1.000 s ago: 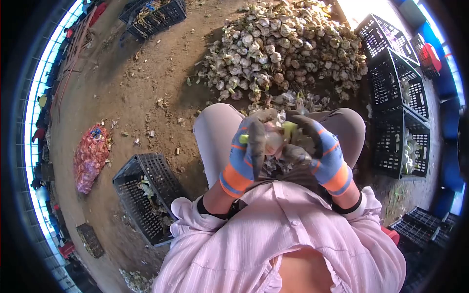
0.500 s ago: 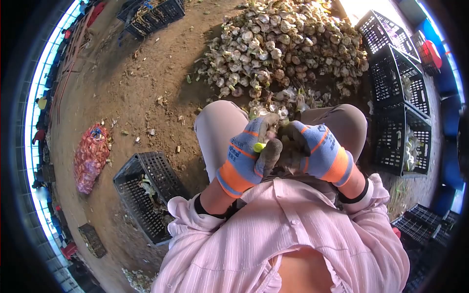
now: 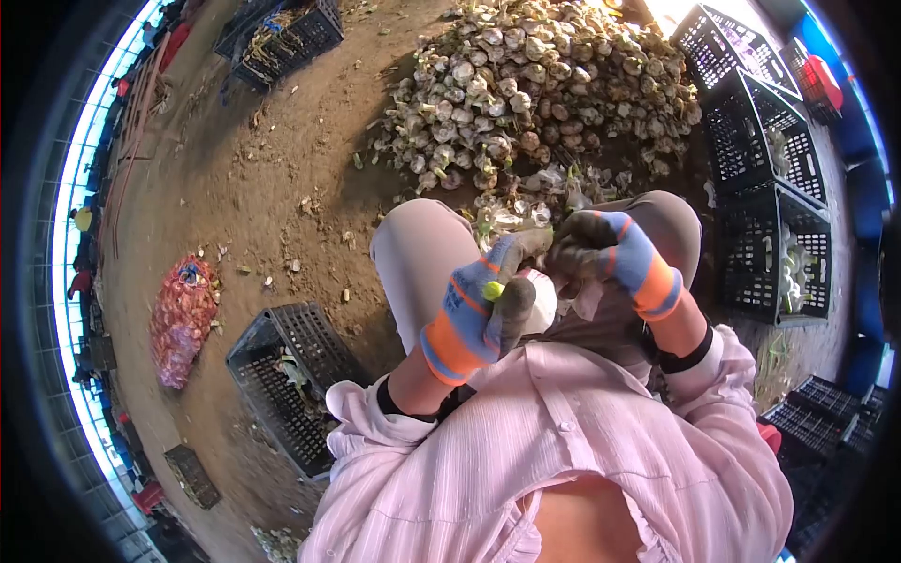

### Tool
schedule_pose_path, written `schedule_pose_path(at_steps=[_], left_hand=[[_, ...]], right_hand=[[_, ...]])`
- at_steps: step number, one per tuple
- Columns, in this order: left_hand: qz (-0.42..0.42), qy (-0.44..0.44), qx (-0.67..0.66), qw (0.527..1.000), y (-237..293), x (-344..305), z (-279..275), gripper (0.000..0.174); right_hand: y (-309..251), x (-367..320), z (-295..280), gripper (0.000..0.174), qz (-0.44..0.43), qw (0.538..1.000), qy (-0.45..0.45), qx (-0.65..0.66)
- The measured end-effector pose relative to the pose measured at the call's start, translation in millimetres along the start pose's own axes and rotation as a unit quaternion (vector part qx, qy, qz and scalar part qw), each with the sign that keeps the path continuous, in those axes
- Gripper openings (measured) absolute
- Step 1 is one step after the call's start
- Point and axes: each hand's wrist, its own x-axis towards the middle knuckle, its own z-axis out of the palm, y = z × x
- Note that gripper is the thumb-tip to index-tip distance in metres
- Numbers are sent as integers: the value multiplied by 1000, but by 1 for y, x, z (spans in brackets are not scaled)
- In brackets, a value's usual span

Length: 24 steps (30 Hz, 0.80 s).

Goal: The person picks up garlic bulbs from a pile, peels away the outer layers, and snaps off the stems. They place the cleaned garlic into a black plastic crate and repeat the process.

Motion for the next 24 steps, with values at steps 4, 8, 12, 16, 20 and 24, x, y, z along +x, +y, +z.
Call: schedule_pose_path(at_steps=[4,8,12,16,20,24], left_hand=[[-56,1,28,998,3,1,-6,50],[21,6,219,976,9,7,-3,52],[-124,-22,43,991,-10,-8,-3,70],[-9,-30,-145,989,-3,-1,-2,68],[16,-23,-70,997,-3,2,-5,75],[157,25,33,987,-20,10,-2,68]], right_hand=[[5,-13,11,20,-123,987,64,-76],[-4,-18,30,25,-295,786,99,-534],[1,-10,9,16,-46,997,40,-51],[10,-11,-5,11,-102,981,-14,164],[18,-16,16,28,-182,971,56,147],[4,-18,35,29,-160,982,100,-24]])
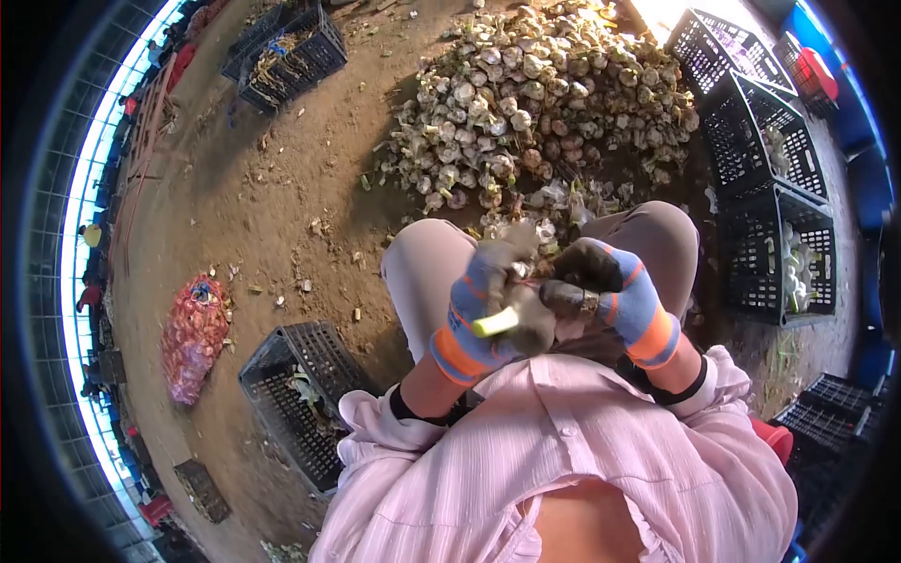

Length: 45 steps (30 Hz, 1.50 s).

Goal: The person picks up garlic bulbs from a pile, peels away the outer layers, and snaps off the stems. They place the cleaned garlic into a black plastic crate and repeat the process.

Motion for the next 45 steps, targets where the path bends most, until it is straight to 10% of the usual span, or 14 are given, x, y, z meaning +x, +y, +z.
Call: schedule_pose_path(at_steps=[4,6,8,16,20,22,24,26,28,29,31,34,39,45], left_hand=[[-321,96,-118,935,19,0,8,40],[-318,68,-264,908,14,-1,0,44],[-310,37,-404,860,9,-2,-6,47],[-292,176,-645,684,-15,-2,-7,34],[-142,38,-604,784,-38,12,1,48],[-159,136,-443,872,-7,43,9,57],[-172,189,-618,743,5,57,2,64],[-161,208,-615,743,-3,64,-9,65],[-173,207,-561,782,1,72,-11,63],[-176,202,-524,808,3,74,-9,63],[-175,215,-486,829,2,82,-4,60],[-155,250,-393,871,3,94,8,59],[-161,177,-215,947,3,96,58,60],[-175,38,-271,946,23,112,140,56]], right_hand=[[12,4,-1,12,-355,856,32,-374],[16,2,-4,12,-183,972,42,-142],[30,21,-40,17,8,949,74,305],[27,22,-40,52,-35,976,36,213],[3,17,-10,45,-73,997,15,-37],[-9,33,-17,11,166,956,44,237],[53,58,-43,8,-41,940,1,340],[40,59,-58,18,71,927,-8,369],[20,62,-50,21,102,966,38,233],[30,70,-47,26,-61,996,53,22],[25,76,-53,31,-140,769,35,-622],[22,70,-52,43,-133,785,17,-605],[3,37,-80,77,-168,984,-53,4],[6,-4,-166,31,-78,872,21,482]])
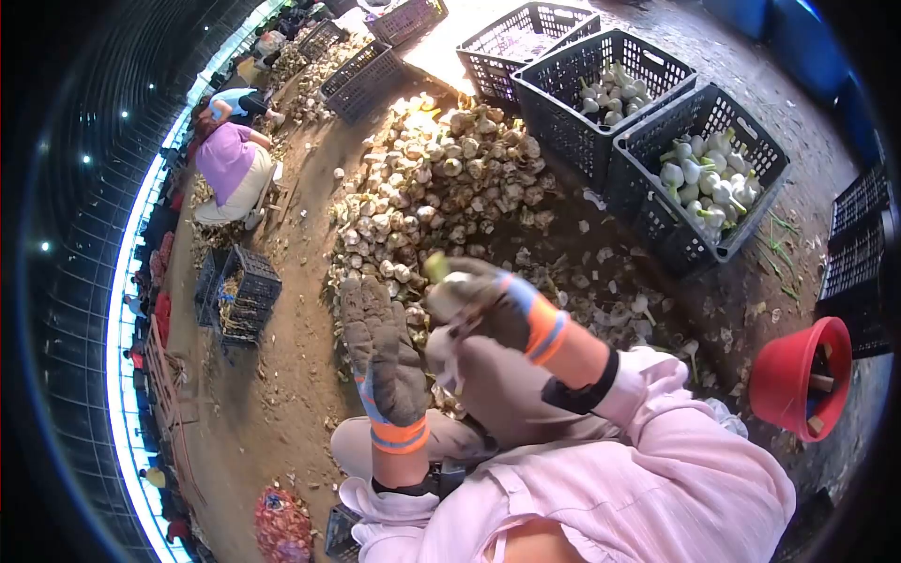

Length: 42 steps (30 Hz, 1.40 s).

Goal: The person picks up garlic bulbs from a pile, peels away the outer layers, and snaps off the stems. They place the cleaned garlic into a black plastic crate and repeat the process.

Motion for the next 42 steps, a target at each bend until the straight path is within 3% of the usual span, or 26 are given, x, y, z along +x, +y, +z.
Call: schedule_pose_path(at_steps=[2,5,7,9,10,12,14,17,18,19,21,22,23,24,25,26,27,29,31,32,35,36,38,40,42], left_hand=[[-9,-9,-12,1000,-7,1,8,55],[-64,-33,-41,997,-15,0,11,53],[-46,-85,-50,994,-21,0,14,50],[-37,-76,-21,996,-23,0,18,49],[-51,-78,-29,995,-21,-1,19,50],[-73,-73,-35,994,-20,2,18,52],[-94,-55,-63,992,-29,8,7,54],[-89,-51,-50,993,-52,23,-24,53],[-124,-21,-110,986,-56,29,-33,58],[-151,-33,-94,983,-60,38,-41,60],[-205,-61,-60,975,-66,58,-60,66],[-215,-22,-30,976,-75,66,-62,69],[-210,-8,-12,978,-79,73,-69,59],[-179,-74,5,981,-94,78,-88,49],[-148,-140,21,979,-105,83,-104,39],[-239,-68,18,968,-108,78,-116,22],[-252,-21,-9,967,-114,77,-128,16],[-354,41,-101,929,-109,75,-158,18],[-362,101,1,927,-129,68,-184,20],[-282,87,52,954,-144,62,-194,24],[-245,58,-107,962,-152,71,-194,29],[-238,59,12,969,-161,74,-193,34],[-313,111,-107,937,-156,84,-183,26],[-411,162,-135,887,-148,93,-181,16],[-400,146,-192,884,-158,85,-187,13]], right_hand=[[-25,-9,-39,14,-21,998,46,27],[-69,-27,-70,22,-59,989,132,16],[-108,-33,-77,13,-96,992,80,-19],[-154,-31,-114,22,-205,966,142,-64],[-180,-30,-139,33,-292,955,-35,-47],[-227,-40,-135,42,-366,920,54,-127],[-234,-52,-155,48,-370,920,49,-119],[-160,-21,-122,60,-271,940,148,-145],[-124,-3,-124,54,-286,917,57,-271],[-101,10,-120,50,-151,956,10,-252],[-47,48,-91,53,-27,950,26,-309],[-25,71,-78,54,21,941,23,-338],[-7,89,-67,56,60,932,12,-357],[10,106,-58,58,94,929,-2,-359],[26,121,-52,63,119,942,-24,-312],[31,136,-56,67,198,962,-39,-182],[34,153,-64,71,269,961,-50,-48],[42,171,-91,76,288,957,-2,-35],[56,183,-101,73,293,955,18,-39],[63,186,-102,70,308,951,7,-29],[86,192,-119,66,321,944,74,-7],[91,198,-114,62,324,946,17,-15],[94,210,-112,60,353,911,-30,-213],[97,212,-107,62,337,907,-9,-253],[97,208,-108,67,324,910,16,-258]])
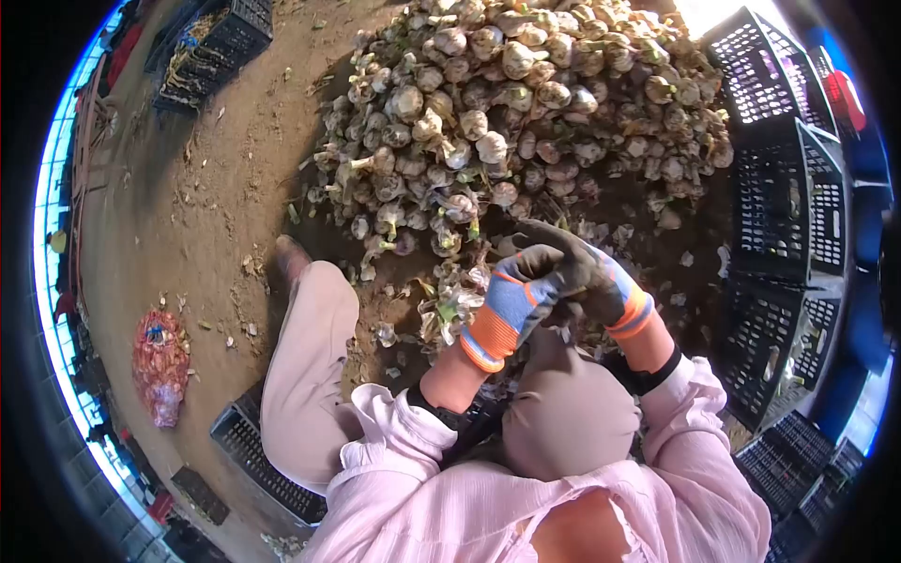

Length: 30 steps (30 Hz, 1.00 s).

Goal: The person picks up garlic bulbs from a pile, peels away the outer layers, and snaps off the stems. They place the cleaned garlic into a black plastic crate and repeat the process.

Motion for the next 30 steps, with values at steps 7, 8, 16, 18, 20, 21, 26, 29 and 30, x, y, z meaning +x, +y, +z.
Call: schedule_pose_path(at_steps=[7,8,16,18,20,21,26,29,30], left_hand=[[161,-61,237,956,-18,17,-16,16],[229,-62,298,925,-21,19,-17,14],[24,-75,241,967,-20,15,-15,18],[-38,-61,146,987,-21,11,-14,12],[-102,-79,124,984,-13,8,-9,12],[-47,-190,69,978,-30,12,-22,15],[-157,132,651,731,-22,45,-57,53],[-35,403,675,617,-53,67,-147,74],[-45,420,676,604,-53,74,-155,67]], right_hand=[[21,1,-33,86,-39,997,-47,45],[20,-1,-35,86,-37,997,-45,42],[49,-11,-45,77,-141,989,22,23],[56,-10,-48,71,-208,971,108,-45],[60,-7,-56,59,-272,926,219,-142],[61,-6,-59,53,-301,894,274,-188],[85,0,-119,22,-104,942,304,-98],[97,4,-105,26,-161,905,294,-262],[102,5,-107,29,-153,894,296,-298]])
